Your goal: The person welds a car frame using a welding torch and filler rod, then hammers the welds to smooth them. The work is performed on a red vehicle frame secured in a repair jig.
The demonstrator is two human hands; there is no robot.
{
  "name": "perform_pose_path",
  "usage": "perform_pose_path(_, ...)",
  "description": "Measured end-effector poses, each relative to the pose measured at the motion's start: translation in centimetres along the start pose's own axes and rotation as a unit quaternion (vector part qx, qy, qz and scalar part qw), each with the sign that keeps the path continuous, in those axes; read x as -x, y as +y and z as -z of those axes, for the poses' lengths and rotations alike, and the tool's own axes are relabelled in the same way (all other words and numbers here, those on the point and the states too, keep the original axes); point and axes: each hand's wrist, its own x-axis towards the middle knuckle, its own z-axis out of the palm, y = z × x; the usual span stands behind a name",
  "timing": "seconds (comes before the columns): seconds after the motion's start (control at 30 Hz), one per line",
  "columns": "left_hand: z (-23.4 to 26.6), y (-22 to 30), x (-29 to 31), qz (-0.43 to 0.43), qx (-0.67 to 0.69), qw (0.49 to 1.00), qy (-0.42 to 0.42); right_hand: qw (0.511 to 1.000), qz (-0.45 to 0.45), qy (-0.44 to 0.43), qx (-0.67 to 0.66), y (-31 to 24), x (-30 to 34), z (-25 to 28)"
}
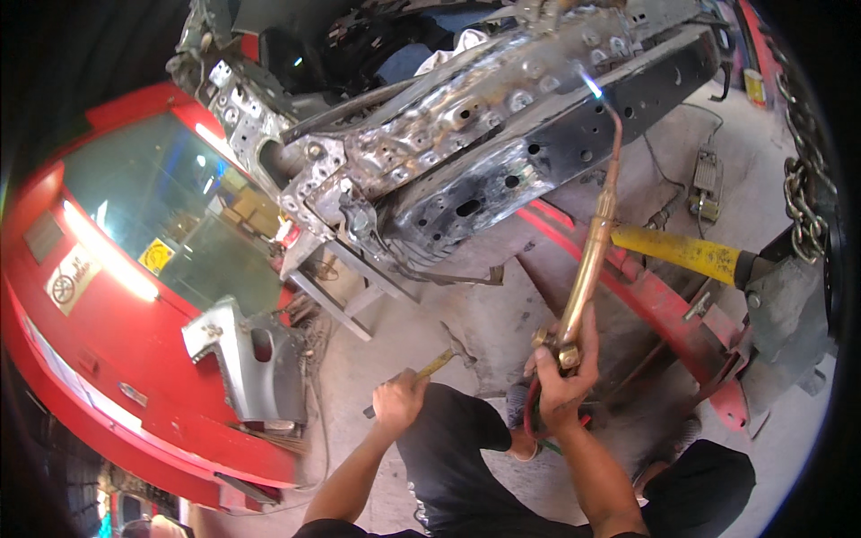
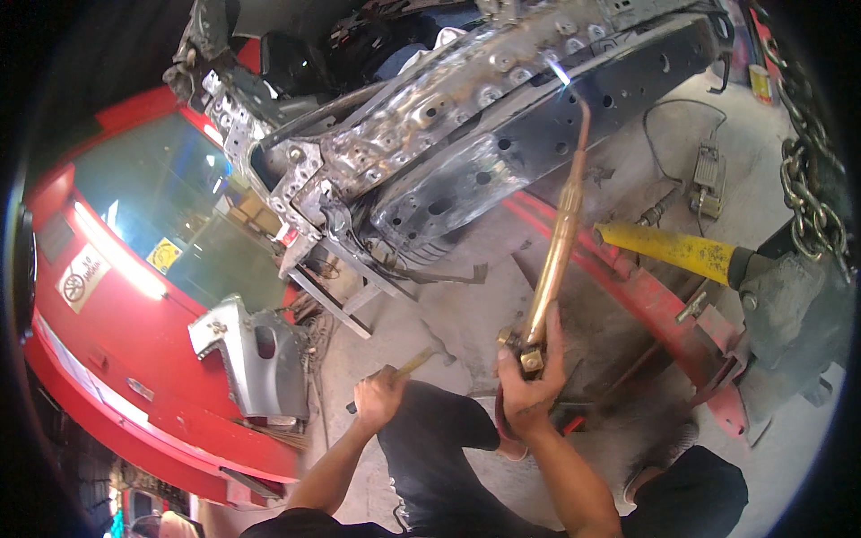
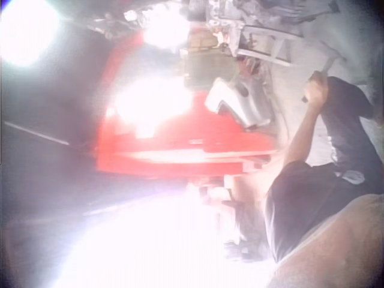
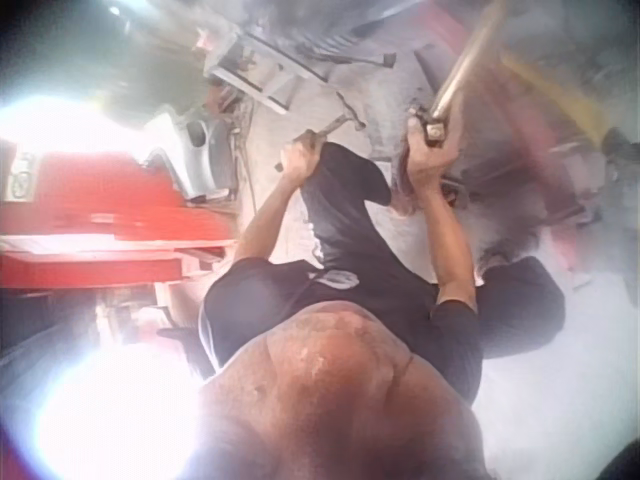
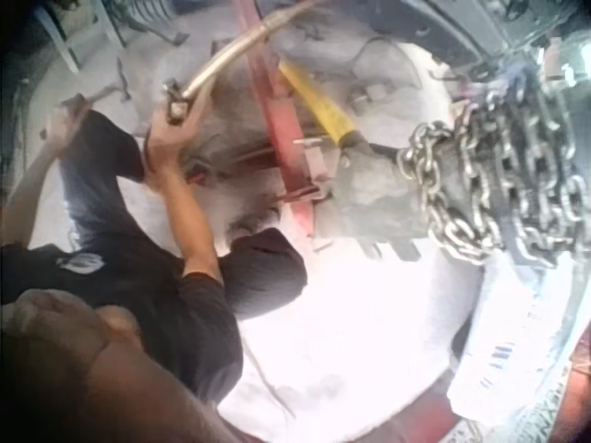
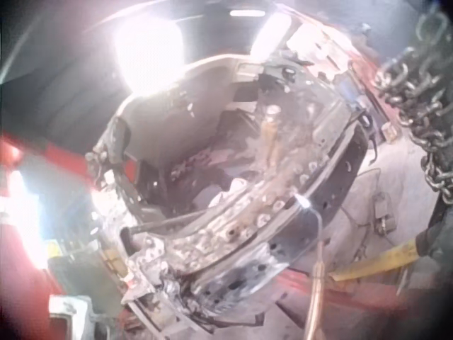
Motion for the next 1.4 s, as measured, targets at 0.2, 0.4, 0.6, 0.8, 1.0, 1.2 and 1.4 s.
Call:
perform_pose_path(0.2,0.0,-1.1,1.3,0.008,0.046,0.999,0.029,0.993,-0.052,-0.104,0.023,1.1,5.2,-1.2)
perform_pose_path(0.4,0.1,-2.2,2.6,0.028,0.099,0.992,0.066,0.958,0.088,-0.228,0.152,1.2,7.0,-1.7)
perform_pose_path(0.6,0.0,-3.1,3.6,0.043,0.132,0.985,0.099,0.924,0.026,-0.307,0.225,-2.0,6.1,-2.0)
perform_pose_path(0.8,0.1,-2.5,3.8,0.027,0.166,0.978,0.12,0.9,0.028,-0.332,0.282,-6.6,3.1,-1.4)
perform_pose_path(1.0,0.2,-1.9,3.5,0.006,0.181,0.977,0.114,0.893,-0.107,-0.33,0.288,-12.4,1.1,3.1)
perform_pose_path(1.2,0.7,-0.7,2.4,-0.016,0.154,0.984,0.088,0.93,-0.081,-0.273,0.233,-13.0,1.4,9.1)
perform_pose_path(1.4,0.8,0.2,1.2,-0.057,0.123,0.989,0.062,0.944,-0.13,-0.215,0.216,-13.8,1.7,8.9)
